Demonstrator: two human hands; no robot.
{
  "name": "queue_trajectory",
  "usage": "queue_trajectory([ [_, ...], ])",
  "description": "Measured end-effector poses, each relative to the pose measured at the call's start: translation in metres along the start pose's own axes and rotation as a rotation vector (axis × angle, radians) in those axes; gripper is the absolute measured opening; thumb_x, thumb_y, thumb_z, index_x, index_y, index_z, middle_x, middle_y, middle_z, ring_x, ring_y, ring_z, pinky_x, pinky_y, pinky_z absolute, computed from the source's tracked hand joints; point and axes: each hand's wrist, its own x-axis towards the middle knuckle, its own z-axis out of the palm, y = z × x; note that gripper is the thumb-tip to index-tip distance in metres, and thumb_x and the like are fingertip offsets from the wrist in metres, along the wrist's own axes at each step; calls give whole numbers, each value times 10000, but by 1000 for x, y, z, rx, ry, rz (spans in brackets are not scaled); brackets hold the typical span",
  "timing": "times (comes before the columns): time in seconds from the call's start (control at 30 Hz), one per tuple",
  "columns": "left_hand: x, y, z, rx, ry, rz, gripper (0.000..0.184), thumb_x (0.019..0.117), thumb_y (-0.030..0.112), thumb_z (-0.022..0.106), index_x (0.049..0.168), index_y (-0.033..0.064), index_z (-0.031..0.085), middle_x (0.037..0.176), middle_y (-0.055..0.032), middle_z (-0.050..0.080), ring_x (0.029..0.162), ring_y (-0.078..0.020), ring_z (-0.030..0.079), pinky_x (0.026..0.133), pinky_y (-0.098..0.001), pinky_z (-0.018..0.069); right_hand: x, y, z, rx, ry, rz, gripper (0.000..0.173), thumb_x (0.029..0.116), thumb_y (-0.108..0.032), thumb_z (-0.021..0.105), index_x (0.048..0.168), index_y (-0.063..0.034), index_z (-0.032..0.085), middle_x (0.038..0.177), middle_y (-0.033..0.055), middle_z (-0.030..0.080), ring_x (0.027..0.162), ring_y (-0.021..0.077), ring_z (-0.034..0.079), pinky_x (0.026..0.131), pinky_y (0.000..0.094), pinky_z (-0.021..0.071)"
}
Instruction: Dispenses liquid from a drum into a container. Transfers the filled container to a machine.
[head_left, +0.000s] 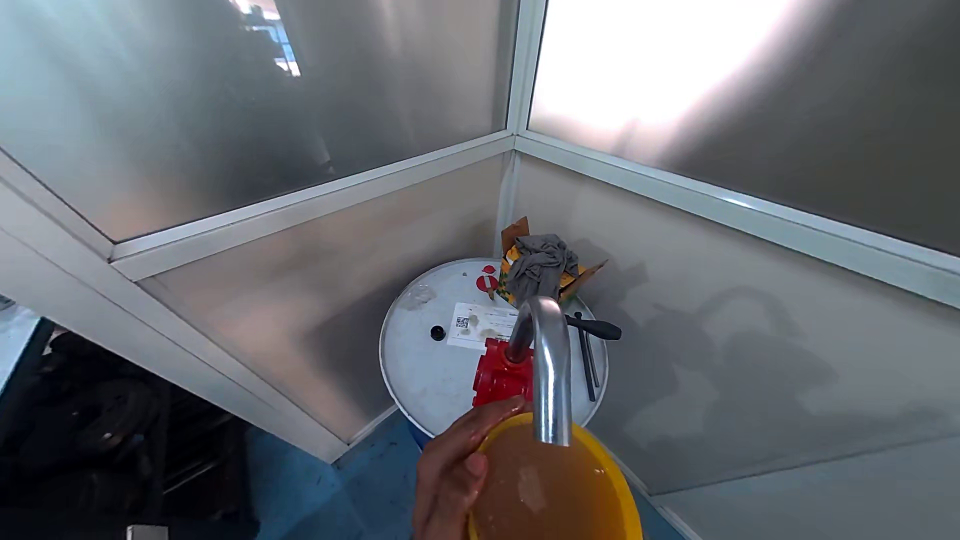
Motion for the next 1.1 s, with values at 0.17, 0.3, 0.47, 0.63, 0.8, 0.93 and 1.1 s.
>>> queue_trajectory([
  [0.17, -1, 5, 0, 4, 0, -4, 580, 1091, 437, 363, 1298, -25, 645, 1346, -140, 652, 1286, -174, 591, 1112, -329, 461, -13, -37, 23, -56, 46, 54, 338, 1087, -43, 177, 991, -24, 500, 713, -98, 632, 598, -85, 585, 582, 107, 506],
  [0.3, -1, 9, -1, 30, -19, 4, 604, 1092, 443, 355, 1301, -51, 632, 1336, -162, 652, 1283, -181, 591, 1110, -337, 466, -13, -28, 17, -71, 51, 2, 327, 1093, -49, 217, 1066, 31, 533, 831, -79, 661, 746, -92, 634, 713, 115, 544],
  [0.47, -2, 12, -1, 34, -31, 22, 599, 1095, 443, 353, 1311, -44, 627, 1340, -156, 650, 1283, -186, 591, 1111, -340, 467, -14, -13, 8, -72, -6, -126, 301, 1084, -28, 282, 1156, 137, 522, 986, -23, 642, 894, -127, 610, 849, 97, 518],
  [0.63, -4, 14, 0, 57, -27, 30, 588, 1100, 439, 337, 1310, -25, 631, 1335, -147, 655, 1289, -189, 587, 1116, -345, 463, -12, -4, -1, -285, -81, -296, 316, 1038, 38, 383, 1221, 276, 482, 1133, 176, 613, 1059, -68, 565, 953, 103, 440],
  [0.8, -6, 17, 1, 64, -20, 22, 598, 1099, 448, 338, 1318, -28, 625, 1339, -145, 653, 1285, -185, 589, 1109, -334, 468, -15, -8, -2, -339, -106, -299, 318, 1034, 45, 384, 1244, 265, 476, 1161, 189, 588, 1085, -61, 539, 961, 103, 419],
  [0.93, -8, 16, 1, 60, -16, 30, 586, 1101, 438, 342, 1314, -27, 628, 1337, -148, 654, 1281, -190, 594, 1107, -339, 473, -15, -2, -6, -401, -114, -325, 355, 1021, 35, 430, 1275, 282, 459, 1228, 262, 581, 1155, -25, 539, 1004, 121, 412],
  [1.1, -9, 17, 1, 83, -14, 34, 582, 1104, 432, 331, 1309, -22, 632, 1333, -141, 658, 1288, -181, 589, 1113, -330, 464, -13, 2, -4, -263, -58, -202, 371, 1076, -22, 320, 1305, 236, 457, 1221, 164, 587, 1129, -61, 538, 990, 123, 428],
])
